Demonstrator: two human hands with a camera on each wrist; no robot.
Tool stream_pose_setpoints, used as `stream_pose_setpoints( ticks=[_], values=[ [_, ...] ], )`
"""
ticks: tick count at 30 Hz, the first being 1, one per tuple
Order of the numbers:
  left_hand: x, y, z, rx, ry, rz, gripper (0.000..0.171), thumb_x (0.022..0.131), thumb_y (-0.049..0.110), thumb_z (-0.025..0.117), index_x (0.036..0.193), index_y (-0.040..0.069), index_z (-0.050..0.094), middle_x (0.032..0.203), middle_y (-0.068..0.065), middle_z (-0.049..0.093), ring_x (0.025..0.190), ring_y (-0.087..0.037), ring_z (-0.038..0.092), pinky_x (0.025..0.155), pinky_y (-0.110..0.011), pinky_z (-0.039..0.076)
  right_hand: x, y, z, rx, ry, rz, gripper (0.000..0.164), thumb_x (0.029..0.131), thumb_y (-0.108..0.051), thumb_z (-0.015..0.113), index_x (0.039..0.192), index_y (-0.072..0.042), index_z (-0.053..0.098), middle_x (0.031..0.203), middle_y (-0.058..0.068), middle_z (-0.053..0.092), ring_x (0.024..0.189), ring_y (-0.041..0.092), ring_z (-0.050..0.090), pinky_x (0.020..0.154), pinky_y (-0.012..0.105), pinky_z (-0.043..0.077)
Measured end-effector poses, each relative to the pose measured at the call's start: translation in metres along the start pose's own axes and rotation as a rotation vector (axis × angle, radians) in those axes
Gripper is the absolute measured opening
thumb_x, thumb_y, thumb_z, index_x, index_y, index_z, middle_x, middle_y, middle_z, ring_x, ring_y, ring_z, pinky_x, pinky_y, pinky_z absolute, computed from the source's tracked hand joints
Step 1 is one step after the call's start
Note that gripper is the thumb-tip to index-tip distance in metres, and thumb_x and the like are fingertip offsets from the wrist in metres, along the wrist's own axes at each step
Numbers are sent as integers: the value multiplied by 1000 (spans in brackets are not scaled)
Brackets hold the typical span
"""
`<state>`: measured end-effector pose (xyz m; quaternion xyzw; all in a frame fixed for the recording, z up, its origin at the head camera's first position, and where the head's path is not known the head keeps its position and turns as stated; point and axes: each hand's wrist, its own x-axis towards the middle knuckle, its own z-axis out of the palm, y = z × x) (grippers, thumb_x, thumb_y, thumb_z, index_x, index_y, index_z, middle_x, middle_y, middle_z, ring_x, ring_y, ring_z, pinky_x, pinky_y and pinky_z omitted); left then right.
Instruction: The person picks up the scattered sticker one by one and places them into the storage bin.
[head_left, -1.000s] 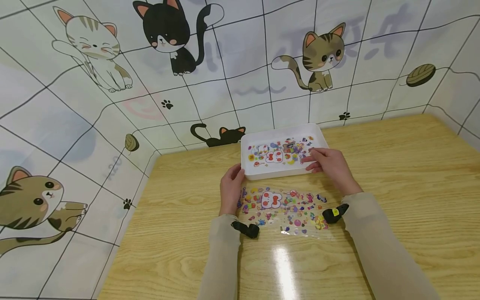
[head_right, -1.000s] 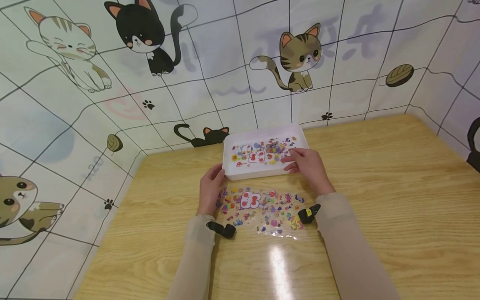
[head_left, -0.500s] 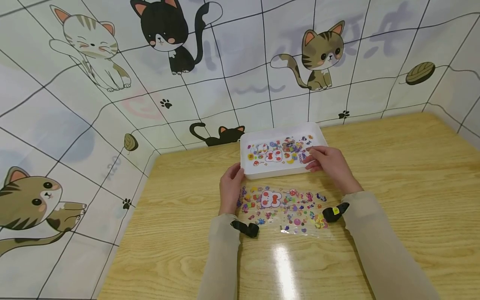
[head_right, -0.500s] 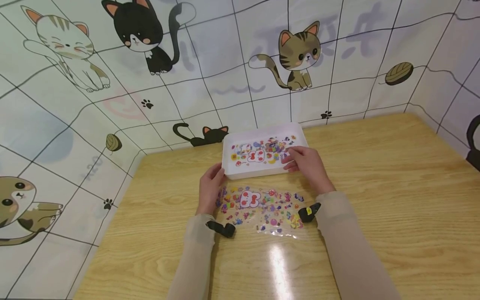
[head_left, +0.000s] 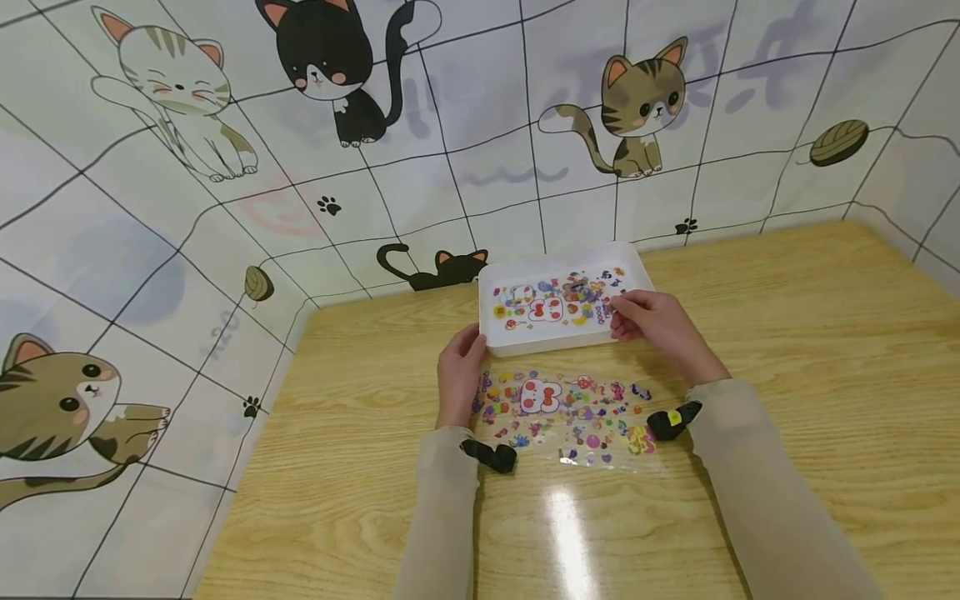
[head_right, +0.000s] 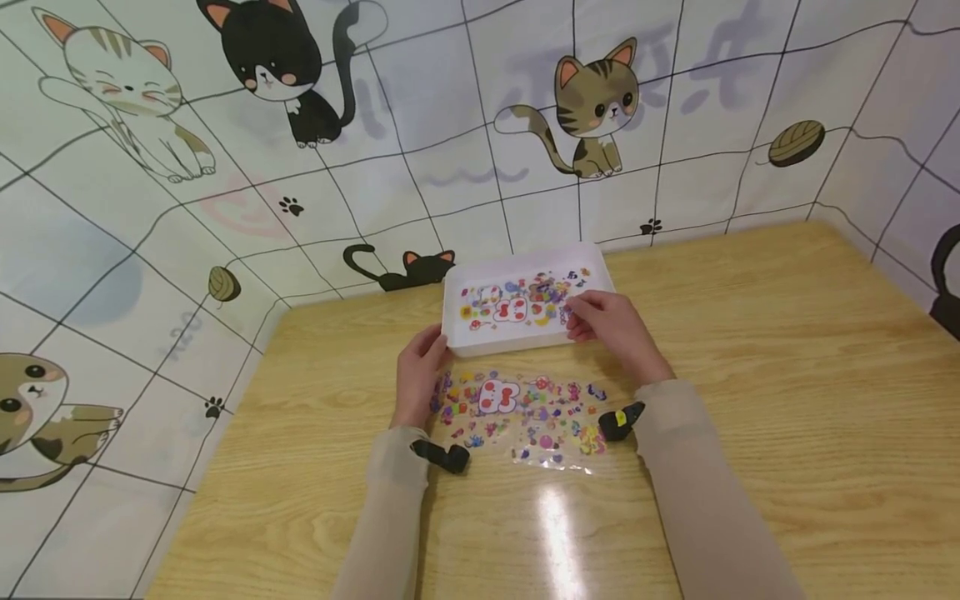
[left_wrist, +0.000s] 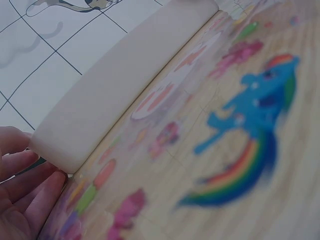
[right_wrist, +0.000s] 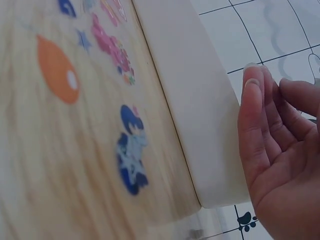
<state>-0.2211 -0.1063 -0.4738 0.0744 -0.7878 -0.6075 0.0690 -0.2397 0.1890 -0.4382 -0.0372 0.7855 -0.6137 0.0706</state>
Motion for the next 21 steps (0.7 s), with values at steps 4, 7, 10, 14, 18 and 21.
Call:
stream_pose_setpoints(
  ticks=[4, 7, 10, 14, 18, 21],
  values=[
    [0, 0, -1, 5, -3, 2, 35, 90, 34, 52, 122, 21, 56, 117, 5, 56, 106, -8, 49, 93, -33, 37, -2, -1, -1, -34, -7, -18, 53, 89, -45, 45, 106, 3, 57, 89, 15, 60, 80, 22, 61, 77, 39, 49],
    [0, 1, -1, 5, -2, -1, 35, 90, 34, 52, 122, 21, 56, 117, 5, 56, 105, -7, 49, 93, -33, 38, -3, -2, -1, -52, -29, -30, 54, 88, -48, 46, 106, 1, 59, 91, 13, 62, 83, 21, 61, 80, 39, 48],
    [0, 0, -2, 1, 0, 0, 35, 90, 33, 52, 122, 20, 56, 116, 5, 57, 104, -7, 50, 93, -32, 38, -2, -2, 0, -79, -71, -49, 53, 87, -49, 46, 105, -1, 61, 91, 10, 64, 86, 19, 61, 81, 38, 47],
    [0, 0, -2, 5, 2, -3, 35, 90, 33, 52, 122, 19, 56, 117, 5, 57, 105, -6, 50, 93, -31, 38, -1, -3, 2, -153, -174, -99, 49, 89, -45, 45, 105, -2, 62, 92, 7, 66, 88, 20, 61, 82, 39, 47],
    [0, 0, -2, 2, 1, -14, 36, 90, 33, 51, 122, 19, 56, 118, 5, 56, 108, -6, 48, 94, -31, 36, 0, -6, 7, -244, -276, -123, 44, 89, -45, 47, 102, -7, 65, 94, 5, 66, 91, 23, 59, 83, 41, 45],
    [-1, 0, -1, -2, -1, -16, 36, 90, 34, 51, 123, 20, 56, 120, 4, 56, 110, -6, 47, 95, -31, 35, -2, -7, 12, -334, -317, -128, 43, 86, -48, 51, 103, -13, 67, 99, 1, 65, 94, 21, 57, 85, 41, 42]
  ],
)
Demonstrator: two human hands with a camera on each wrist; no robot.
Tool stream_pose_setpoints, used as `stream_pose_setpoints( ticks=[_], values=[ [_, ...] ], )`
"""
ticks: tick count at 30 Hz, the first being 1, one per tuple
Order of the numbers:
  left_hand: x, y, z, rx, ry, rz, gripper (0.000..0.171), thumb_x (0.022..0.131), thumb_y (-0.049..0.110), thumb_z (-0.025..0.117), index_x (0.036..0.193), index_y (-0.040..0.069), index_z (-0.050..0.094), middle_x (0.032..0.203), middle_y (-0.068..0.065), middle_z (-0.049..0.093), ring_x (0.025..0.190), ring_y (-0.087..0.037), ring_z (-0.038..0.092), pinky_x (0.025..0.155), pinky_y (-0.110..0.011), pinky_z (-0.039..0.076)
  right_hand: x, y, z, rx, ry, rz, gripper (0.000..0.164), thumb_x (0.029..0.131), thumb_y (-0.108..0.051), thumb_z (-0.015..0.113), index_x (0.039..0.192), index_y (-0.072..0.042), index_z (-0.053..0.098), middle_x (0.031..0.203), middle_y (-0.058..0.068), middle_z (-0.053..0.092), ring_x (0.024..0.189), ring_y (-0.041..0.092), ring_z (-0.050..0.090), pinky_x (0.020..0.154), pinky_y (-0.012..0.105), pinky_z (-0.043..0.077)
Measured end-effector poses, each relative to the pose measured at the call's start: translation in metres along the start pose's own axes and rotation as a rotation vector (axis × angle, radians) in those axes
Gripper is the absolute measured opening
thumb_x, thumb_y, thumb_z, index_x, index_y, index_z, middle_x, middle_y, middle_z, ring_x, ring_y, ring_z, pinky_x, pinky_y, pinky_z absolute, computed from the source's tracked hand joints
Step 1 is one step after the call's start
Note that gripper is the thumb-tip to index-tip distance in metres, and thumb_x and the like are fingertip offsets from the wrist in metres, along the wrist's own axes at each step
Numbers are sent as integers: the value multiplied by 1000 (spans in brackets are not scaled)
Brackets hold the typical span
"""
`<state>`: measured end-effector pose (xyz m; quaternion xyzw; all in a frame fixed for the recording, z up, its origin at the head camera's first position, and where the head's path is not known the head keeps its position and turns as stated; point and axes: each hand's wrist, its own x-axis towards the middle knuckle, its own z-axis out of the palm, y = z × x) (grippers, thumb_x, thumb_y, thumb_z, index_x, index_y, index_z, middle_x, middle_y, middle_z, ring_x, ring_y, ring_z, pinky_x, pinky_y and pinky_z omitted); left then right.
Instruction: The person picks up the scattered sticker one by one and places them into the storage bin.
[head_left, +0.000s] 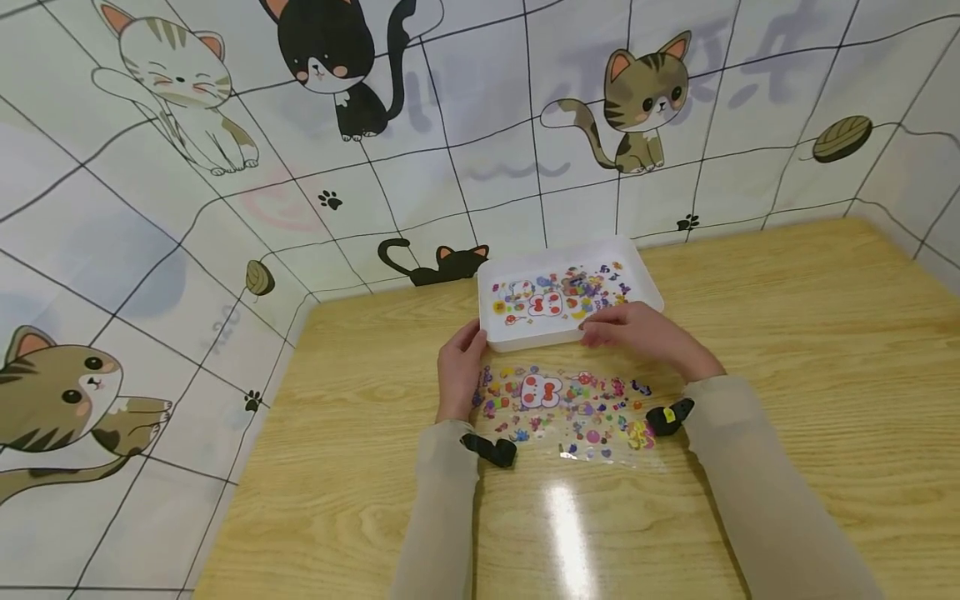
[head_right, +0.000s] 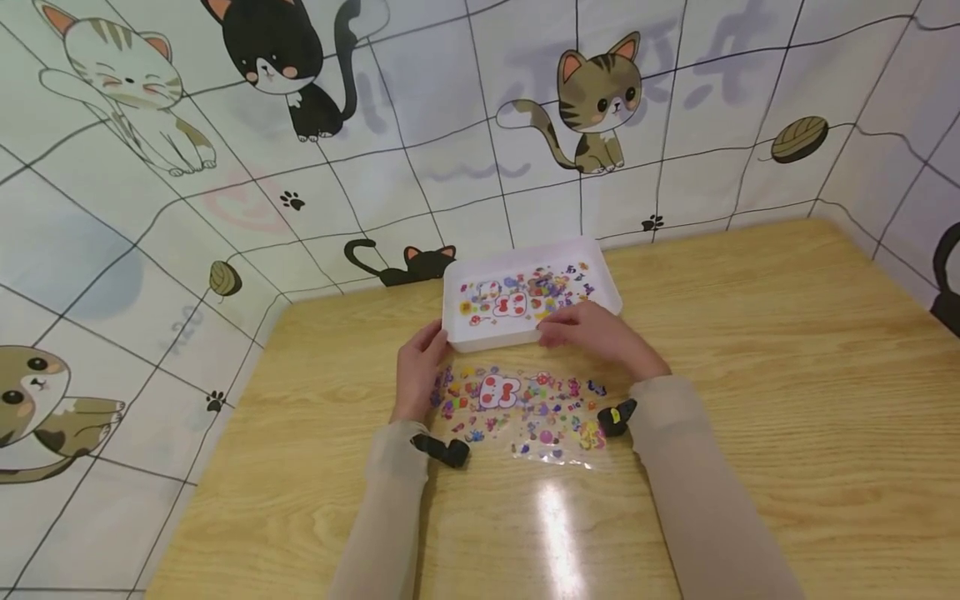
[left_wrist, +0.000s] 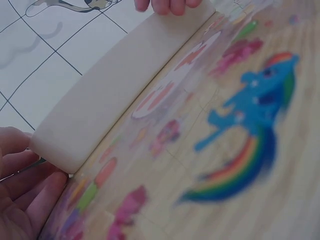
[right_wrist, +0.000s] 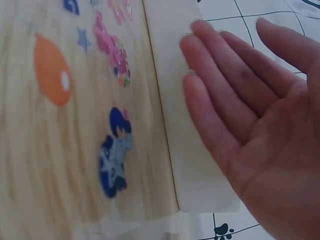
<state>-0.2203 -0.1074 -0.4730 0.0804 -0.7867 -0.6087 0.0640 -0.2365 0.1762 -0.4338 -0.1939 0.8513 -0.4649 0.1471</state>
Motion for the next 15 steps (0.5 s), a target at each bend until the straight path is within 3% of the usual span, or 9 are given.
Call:
stream_pose_setpoints(
  ticks=[6, 15],
  values=[
    [0, 0, 2, -8, -7, -10, 36, 90, 35, 51, 122, 21, 56, 119, 6, 56, 110, -6, 47, 95, -32, 35, -1, -1, 7, -108, -77, 2, 44, 86, -41, 55, 118, -11, 58, 108, 3, 62, 101, 24, 54, 86, 44, 41],
    [3, -2, 2, -10, -6, -5, 36, 90, 35, 51, 123, 20, 56, 120, 4, 56, 109, -8, 48, 95, -33, 36, 0, -8, 13, -185, -131, 9, 44, 87, -34, 55, 122, -7, 54, 107, 5, 61, 98, 21, 56, 87, 43, 41]
  ],
)
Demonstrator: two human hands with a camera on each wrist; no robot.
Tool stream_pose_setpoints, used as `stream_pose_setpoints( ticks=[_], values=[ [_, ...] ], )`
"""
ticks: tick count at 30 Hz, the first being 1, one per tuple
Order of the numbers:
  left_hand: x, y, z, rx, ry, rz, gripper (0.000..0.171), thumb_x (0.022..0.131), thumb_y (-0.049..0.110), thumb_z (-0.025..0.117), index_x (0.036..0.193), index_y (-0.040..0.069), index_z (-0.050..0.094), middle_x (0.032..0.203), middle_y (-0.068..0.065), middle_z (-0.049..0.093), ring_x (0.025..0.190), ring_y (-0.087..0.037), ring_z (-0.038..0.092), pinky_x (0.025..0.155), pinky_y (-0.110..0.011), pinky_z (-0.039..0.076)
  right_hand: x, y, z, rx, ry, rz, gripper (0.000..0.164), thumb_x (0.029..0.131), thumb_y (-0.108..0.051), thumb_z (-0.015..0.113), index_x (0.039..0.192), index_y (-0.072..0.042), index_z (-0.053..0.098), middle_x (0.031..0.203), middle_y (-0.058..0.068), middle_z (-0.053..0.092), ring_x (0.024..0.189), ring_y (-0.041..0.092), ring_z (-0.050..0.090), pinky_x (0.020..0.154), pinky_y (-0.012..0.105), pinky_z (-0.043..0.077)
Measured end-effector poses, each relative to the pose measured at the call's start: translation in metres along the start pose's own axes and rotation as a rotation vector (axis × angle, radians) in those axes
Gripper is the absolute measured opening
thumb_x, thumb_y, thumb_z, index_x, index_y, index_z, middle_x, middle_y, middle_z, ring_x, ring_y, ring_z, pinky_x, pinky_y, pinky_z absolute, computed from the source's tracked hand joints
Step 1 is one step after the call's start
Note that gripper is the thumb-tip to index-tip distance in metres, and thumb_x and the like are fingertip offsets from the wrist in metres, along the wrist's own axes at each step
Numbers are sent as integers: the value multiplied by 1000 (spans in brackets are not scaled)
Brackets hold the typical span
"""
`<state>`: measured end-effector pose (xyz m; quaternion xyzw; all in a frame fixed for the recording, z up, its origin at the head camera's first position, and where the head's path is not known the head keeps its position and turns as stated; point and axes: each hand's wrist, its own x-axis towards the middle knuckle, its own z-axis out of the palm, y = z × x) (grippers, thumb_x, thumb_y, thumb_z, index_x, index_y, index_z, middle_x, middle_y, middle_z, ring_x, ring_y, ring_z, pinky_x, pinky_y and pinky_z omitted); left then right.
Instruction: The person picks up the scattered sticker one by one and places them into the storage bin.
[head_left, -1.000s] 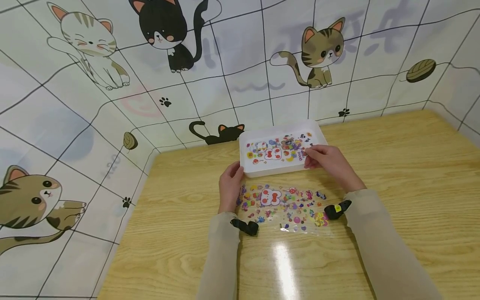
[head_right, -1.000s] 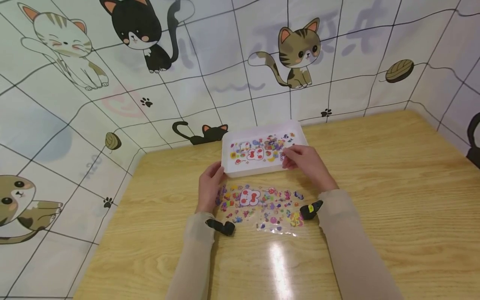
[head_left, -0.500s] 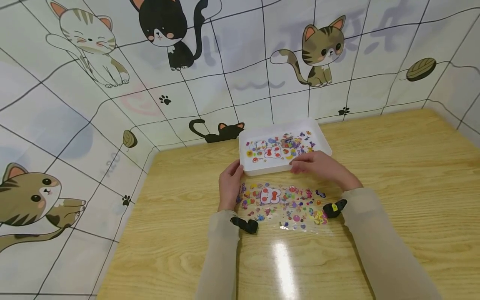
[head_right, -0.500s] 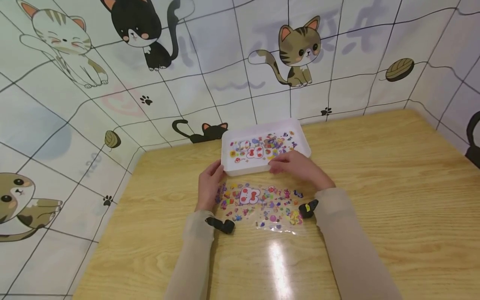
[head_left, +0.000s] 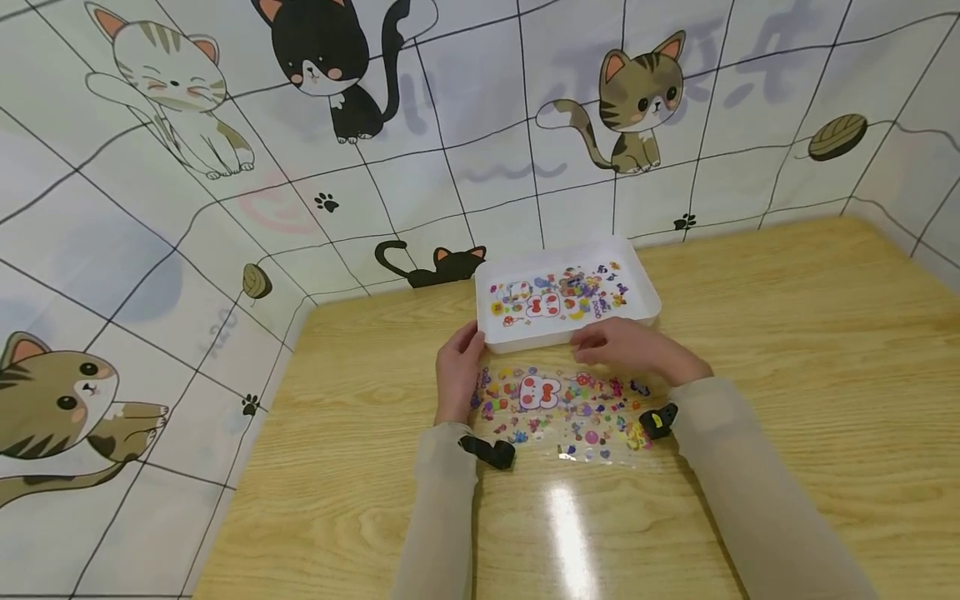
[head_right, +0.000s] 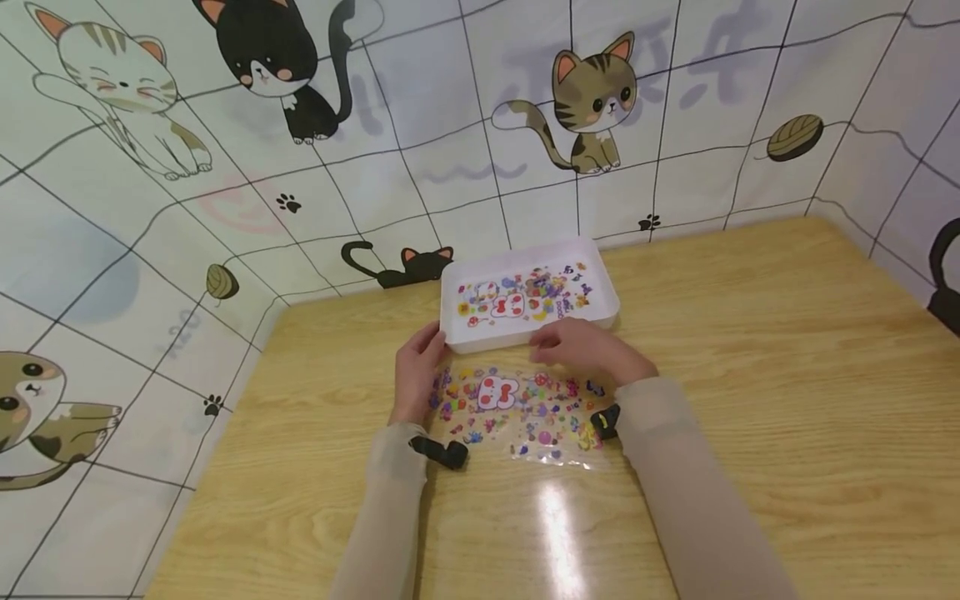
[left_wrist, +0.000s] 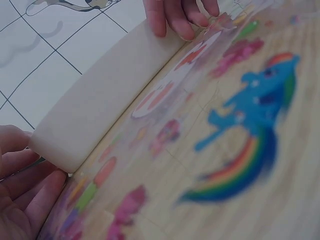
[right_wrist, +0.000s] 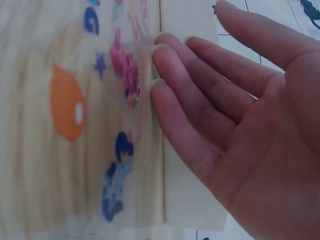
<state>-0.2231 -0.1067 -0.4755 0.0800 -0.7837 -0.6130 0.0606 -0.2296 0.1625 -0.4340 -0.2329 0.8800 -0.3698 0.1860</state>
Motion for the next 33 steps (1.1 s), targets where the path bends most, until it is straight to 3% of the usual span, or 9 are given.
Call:
stream_pose_setpoints(
  ticks=[3, 10, 17, 27, 33],
  values=[
    [0, 0, 0, 0, -2, -1, 37, 90, 35, 51, 123, 20, 56, 120, 3, 55, 109, -8, 48, 95, -33, 36, 1, -4, 3, -47, -13, -2, 45, 86, -32, 59, 122, -7, 53, 107, 5, 60, 97, 21, 55, 85, 41, 42],
    [1, -3, 2, -6, 2, -14, 37, 89, 36, 51, 123, 22, 56, 121, 5, 55, 111, -7, 47, 96, -33, 35, 6, -11, 12, -154, -42, -26, 39, 80, -28, 66, 112, -9, 58, 85, 0, 56, 71, 14, 49, 65, 31, 42],
    [0, 0, 0, -6, -1, -17, 39, 88, 40, 52, 124, 23, 55, 122, 6, 54, 112, -7, 47, 96, -34, 34, 1, -20, 12, -236, -78, 19, 51, 74, -28, 71, 116, -4, 54, 97, 6, 52, 81, 19, 45, 72, 33, 39],
    [-3, 1, -1, -4, -10, -28, 37, 89, 39, 51, 123, 25, 55, 121, 8, 54, 112, -7, 46, 97, -34, 34, -6, -26, 13, -296, -88, 27, 49, 70, -28, 75, 109, -7, 53, 98, 8, 49, 80, 20, 44, 70, 32, 39],
    [-4, 3, -1, -4, -8, -20, 37, 89, 38, 51, 123, 24, 56, 122, 8, 54, 113, -7, 45, 98, -34, 33, -5, -22, 13, -265, -89, 44, 45, 72, -25, 75, 108, -10, 54, 96, 7, 47, 79, 19, 43, 66, 31, 38]
  ],
)
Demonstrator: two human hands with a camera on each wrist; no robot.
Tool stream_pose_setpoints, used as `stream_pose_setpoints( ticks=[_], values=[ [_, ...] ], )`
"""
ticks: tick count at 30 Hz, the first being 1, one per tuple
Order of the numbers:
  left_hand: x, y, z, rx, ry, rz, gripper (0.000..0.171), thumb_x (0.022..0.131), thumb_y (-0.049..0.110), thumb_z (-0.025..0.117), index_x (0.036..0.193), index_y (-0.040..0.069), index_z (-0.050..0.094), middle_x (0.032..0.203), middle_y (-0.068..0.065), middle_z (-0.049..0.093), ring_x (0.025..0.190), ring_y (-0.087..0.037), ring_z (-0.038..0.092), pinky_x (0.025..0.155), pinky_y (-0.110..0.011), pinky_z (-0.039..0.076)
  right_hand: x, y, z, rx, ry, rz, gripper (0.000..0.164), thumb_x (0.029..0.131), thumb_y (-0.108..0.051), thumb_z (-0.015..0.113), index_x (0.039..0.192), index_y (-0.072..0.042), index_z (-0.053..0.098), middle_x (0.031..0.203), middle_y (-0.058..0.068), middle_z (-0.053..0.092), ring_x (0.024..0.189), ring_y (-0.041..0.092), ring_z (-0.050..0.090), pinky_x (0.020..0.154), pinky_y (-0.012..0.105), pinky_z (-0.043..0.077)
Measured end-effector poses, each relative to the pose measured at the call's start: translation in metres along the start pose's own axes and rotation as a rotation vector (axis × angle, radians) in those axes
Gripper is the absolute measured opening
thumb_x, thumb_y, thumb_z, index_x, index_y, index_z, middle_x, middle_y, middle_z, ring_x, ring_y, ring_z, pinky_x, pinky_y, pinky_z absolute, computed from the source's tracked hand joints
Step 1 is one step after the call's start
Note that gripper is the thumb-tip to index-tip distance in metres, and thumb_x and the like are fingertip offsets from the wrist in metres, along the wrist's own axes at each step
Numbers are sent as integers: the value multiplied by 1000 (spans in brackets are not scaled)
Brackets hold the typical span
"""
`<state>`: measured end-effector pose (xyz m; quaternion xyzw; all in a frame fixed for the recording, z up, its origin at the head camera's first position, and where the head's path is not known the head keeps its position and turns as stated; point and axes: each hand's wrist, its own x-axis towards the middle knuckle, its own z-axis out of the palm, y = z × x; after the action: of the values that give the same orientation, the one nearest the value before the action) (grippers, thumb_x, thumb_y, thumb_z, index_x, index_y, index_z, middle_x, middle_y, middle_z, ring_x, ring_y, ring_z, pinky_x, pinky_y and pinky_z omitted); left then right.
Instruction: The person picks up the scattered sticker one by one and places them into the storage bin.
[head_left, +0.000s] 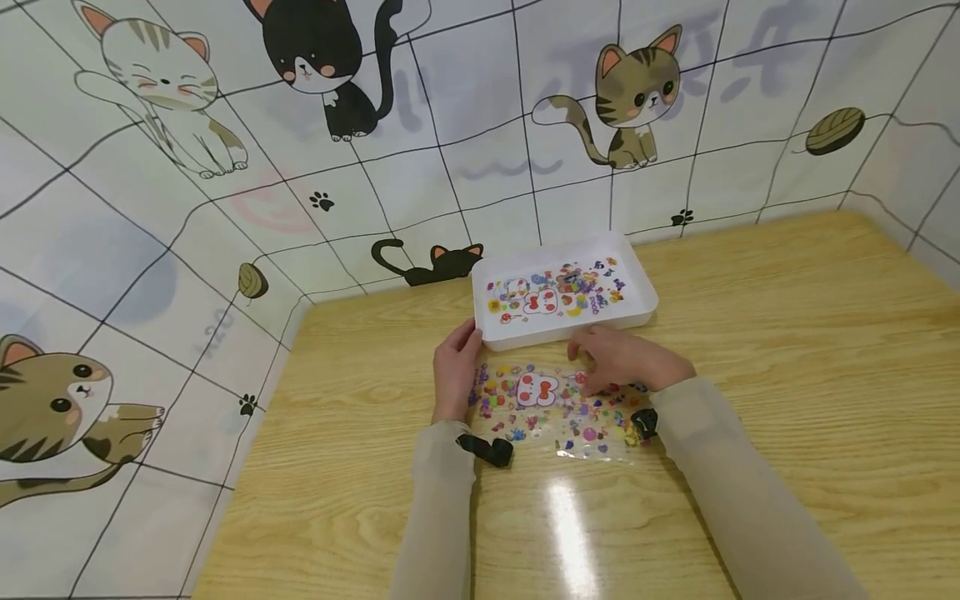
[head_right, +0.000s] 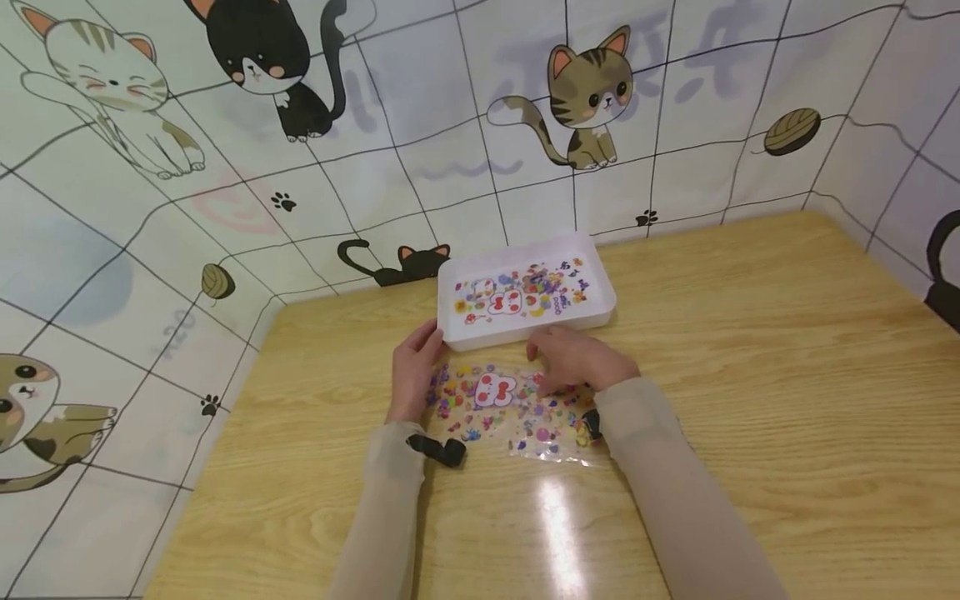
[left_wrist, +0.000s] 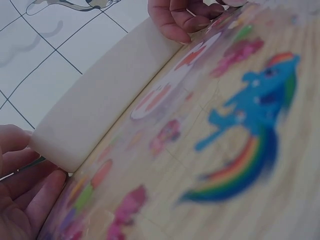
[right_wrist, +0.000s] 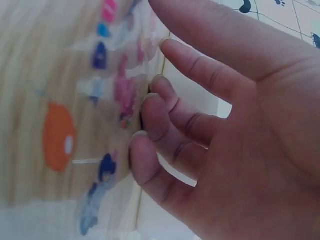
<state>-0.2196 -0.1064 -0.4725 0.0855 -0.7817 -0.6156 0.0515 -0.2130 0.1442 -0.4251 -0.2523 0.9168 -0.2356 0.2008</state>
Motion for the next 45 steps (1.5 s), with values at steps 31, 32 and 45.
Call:
stream_pose_setpoints(
  ticks=[31, 32, 45],
  values=[
    [1, 0, 1, -1, 11, -8, 35, 89, 36, 52, 121, 23, 57, 120, 6, 55, 111, -8, 47, 96, -33, 34, -3, -13, 0, -105, 96, 26, 34, 73, -18, 73, 100, -4, 56, 95, 6, 52, 84, 20, 45, 75, 35, 41],
    [1, 0, 1, -2, 9, -8, 35, 89, 36, 52, 122, 23, 57, 120, 6, 55, 111, -8, 47, 96, -34, 34, -2, -12, 0, -93, 96, 29, 34, 73, -18, 73, 99, -4, 55, 93, 6, 52, 83, 20, 44, 74, 35, 41],
    [4, -3, 1, -13, 0, 2, 36, 88, 37, 52, 122, 23, 57, 118, 7, 56, 107, -7, 49, 94, -32, 36, 0, 0, -1, 43, 57, 4, 33, 72, -15, 73, 90, -5, 48, 74, 3, 49, 62, 16, 43, 56, 28, 37]
  ],
)
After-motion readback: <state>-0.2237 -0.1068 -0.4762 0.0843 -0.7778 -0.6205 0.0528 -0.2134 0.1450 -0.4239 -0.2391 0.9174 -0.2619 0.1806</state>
